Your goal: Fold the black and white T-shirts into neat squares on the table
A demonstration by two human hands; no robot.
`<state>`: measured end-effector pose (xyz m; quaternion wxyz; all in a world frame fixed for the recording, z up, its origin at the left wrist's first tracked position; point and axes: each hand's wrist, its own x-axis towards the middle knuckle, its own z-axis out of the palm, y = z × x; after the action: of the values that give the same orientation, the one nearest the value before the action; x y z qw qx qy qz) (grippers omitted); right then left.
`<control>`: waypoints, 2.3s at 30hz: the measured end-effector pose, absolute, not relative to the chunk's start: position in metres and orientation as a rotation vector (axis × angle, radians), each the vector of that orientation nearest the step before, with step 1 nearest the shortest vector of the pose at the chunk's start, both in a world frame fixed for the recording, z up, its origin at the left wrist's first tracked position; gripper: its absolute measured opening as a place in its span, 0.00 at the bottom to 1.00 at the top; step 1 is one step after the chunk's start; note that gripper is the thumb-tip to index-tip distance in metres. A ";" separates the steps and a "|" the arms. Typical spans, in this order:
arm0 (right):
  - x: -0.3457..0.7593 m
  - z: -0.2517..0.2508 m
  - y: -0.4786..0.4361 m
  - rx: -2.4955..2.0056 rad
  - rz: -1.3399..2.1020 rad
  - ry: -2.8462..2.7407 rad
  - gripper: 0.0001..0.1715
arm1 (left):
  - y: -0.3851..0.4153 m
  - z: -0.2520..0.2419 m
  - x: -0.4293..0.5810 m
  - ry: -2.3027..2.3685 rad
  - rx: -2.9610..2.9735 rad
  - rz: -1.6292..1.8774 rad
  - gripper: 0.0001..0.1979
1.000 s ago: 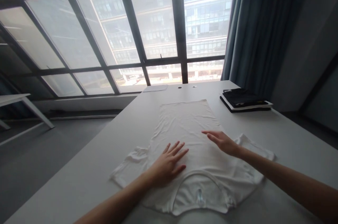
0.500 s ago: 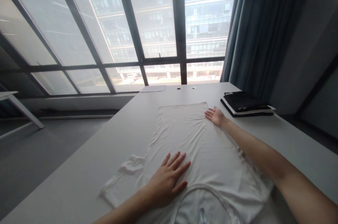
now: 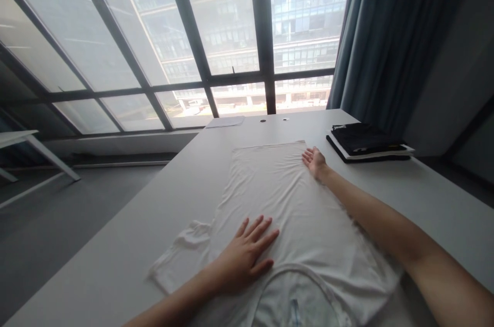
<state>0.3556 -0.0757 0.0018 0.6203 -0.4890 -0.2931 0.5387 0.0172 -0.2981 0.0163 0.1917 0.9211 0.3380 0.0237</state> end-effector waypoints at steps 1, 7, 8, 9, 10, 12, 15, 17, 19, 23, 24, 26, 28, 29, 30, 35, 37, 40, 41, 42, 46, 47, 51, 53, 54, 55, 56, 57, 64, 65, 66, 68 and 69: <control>0.355 0.005 -0.073 -1.112 1.207 -0.664 0.31 | -0.292 0.020 0.019 0.935 2.536 0.117 0.31; 0.289 0.014 -0.062 -0.799 1.413 -0.485 0.28 | -0.182 0.043 0.076 0.924 1.561 0.844 0.21; 0.274 0.012 -0.063 -0.766 1.460 -0.456 0.27 | -0.157 0.043 0.090 0.894 1.294 0.979 0.20; 0.260 0.009 -0.063 -0.761 1.494 -0.431 0.27 | -0.135 0.041 0.103 0.880 1.039 1.090 0.18; 0.251 0.006 -0.063 -0.768 1.514 -0.413 0.28 | -0.116 0.037 0.114 0.884 0.799 1.185 0.18; 0.247 0.000 -0.063 -0.803 1.521 -0.376 0.28 | -0.087 0.027 0.124 0.916 0.524 1.286 0.18; 0.281 -0.005 -0.061 -0.850 1.464 -0.317 0.28 | -0.067 0.014 0.107 0.935 0.423 1.342 0.20; 0.321 -0.004 -0.060 -0.875 1.385 -0.270 0.27 | -0.060 0.010 0.082 0.931 0.377 1.375 0.20; 0.359 0.001 -0.057 -0.893 1.288 -0.222 0.28 | -0.052 0.010 0.057 0.934 0.328 1.413 0.20; 0.381 0.012 -0.044 -0.856 1.200 -0.186 0.28 | -0.030 0.018 0.048 0.902 0.273 1.479 0.21; 0.373 0.013 -0.039 -0.834 1.212 -0.198 0.27 | -0.025 0.019 0.057 0.878 0.274 1.477 0.21; 0.345 0.013 -0.028 -0.788 1.274 -0.236 0.25 | -0.015 0.018 0.084 0.825 0.287 1.436 0.21; 0.313 0.011 -0.018 -0.753 1.396 -0.279 0.25 | -0.008 0.014 0.115 0.785 0.299 1.361 0.20; 0.300 0.009 -0.014 -0.747 1.484 -0.296 0.26 | -0.004 0.011 0.127 0.775 0.301 1.322 0.20; 0.291 0.007 -0.010 -0.750 1.560 -0.307 0.26 | -0.001 0.008 0.136 0.769 0.302 1.286 0.20; 0.328 -0.006 0.008 -0.791 1.754 -0.328 0.27 | 0.025 0.006 0.100 0.781 0.294 1.173 0.19; 0.365 -0.008 0.016 -0.778 1.777 -0.381 0.27 | 0.040 0.010 0.063 0.802 0.288 1.179 0.18; 0.401 -0.003 0.030 -0.853 1.570 -0.324 0.25 | 0.061 0.016 0.021 0.843 0.272 1.257 0.19; 0.403 0.000 0.034 -0.856 1.504 -0.308 0.24 | 0.067 0.017 0.017 0.851 0.269 1.287 0.19; 0.399 0.003 0.037 -0.838 1.470 -0.310 0.24 | 0.071 0.018 0.018 0.849 0.272 1.313 0.19; 0.347 0.009 0.044 -0.680 1.704 -0.446 0.27 | 0.075 0.013 0.067 0.731 0.327 1.261 0.19; 0.334 0.008 0.045 -0.656 1.797 -0.481 0.28 | 0.074 0.010 0.083 0.704 0.339 1.199 0.19; 0.327 -0.001 0.047 -0.737 1.884 -0.461 0.28 | 0.071 0.002 0.103 0.708 0.356 1.070 0.21; 0.354 -0.004 0.047 -0.794 1.745 -0.380 0.27 | 0.075 0.002 0.078 0.738 0.353 1.125 0.22; 0.370 -0.005 0.047 -0.806 1.667 -0.346 0.27 | 0.078 0.003 0.059 0.753 0.349 1.165 0.22; 0.386 -0.005 0.046 -0.812 1.595 -0.316 0.27 | 0.080 0.006 0.039 0.770 0.342 1.206 0.22; 0.400 -0.004 0.045 -0.807 1.535 -0.303 0.27 | 0.082 0.009 0.020 0.783 0.333 1.245 0.22; 0.409 -0.002 0.042 -0.792 1.498 -0.303 0.27 | 0.083 0.013 0.004 0.794 0.327 1.287 0.22; 0.340 0.017 -0.008 -0.574 1.784 -0.525 0.31 | 0.036 0.025 0.024 0.627 0.482 1.266 0.22; 0.325 0.018 -0.021 -0.572 1.861 -0.569 0.30 | 0.024 0.021 0.034 0.625 0.499 1.182 0.22; 0.313 0.016 -0.033 -0.580 1.946 -0.618 0.30 | 0.013 0.017 0.041 0.646 0.504 1.086 0.22; 0.303 0.011 -0.055 -0.631 2.089 -0.691 0.30 | -0.003 0.010 0.041 0.709 0.497 0.982 0.22; 0.306 0.008 -0.063 -0.664 2.125 -0.703 0.31 | -0.009 0.009 0.033 0.745 0.491 0.993 0.22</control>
<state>0.3060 -0.0627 0.0076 0.3925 -0.2614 -0.2769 0.8372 0.0333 -0.0092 0.0087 0.7855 0.2276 0.3455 0.4603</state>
